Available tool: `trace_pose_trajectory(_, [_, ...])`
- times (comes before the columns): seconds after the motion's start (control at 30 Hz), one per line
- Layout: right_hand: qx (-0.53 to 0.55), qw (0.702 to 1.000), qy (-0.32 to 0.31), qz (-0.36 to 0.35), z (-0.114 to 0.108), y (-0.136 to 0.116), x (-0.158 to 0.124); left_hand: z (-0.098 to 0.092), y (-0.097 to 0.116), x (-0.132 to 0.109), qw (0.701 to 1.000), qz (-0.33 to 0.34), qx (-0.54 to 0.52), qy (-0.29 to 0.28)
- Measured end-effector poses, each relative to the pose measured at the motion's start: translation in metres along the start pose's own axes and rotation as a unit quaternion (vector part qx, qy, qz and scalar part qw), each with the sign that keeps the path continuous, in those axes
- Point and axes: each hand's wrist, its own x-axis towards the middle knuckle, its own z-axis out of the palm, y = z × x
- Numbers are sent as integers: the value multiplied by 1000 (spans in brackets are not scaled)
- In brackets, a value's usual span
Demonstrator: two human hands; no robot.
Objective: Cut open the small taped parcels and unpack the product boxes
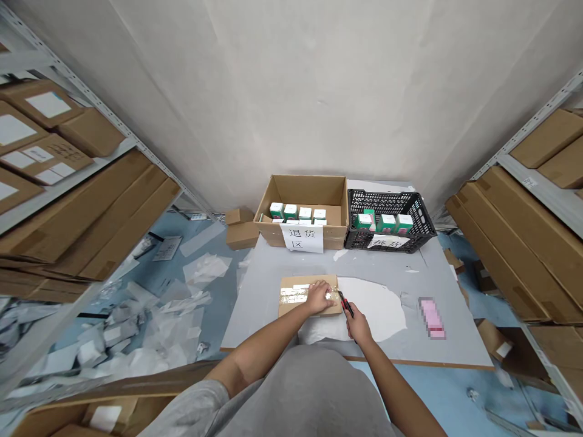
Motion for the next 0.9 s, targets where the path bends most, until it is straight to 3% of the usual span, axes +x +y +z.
trace_pose_trajectory(0.3, [-28,999,-3,39,3,-1,-3,1,-1,-1,1000,6,12,1])
trace_pose_trajectory(0.5, [-59,997,37,40,6,-16,8,0,-3,-2,1000,13,-10,10])
trace_pose_trajectory(0.63, [-60,996,-17,62,-6,-3,-7,3,-3,0,1000,5,-3,14])
trace_pose_trajectory(0.73, [-24,996,-47,76,-15,10,-18,4,-4,-4,999,27,0,29])
trace_pose_trajectory(0.9, [58,997,15,53,-13,7,-14,-13,-21,-21,993,102,35,49])
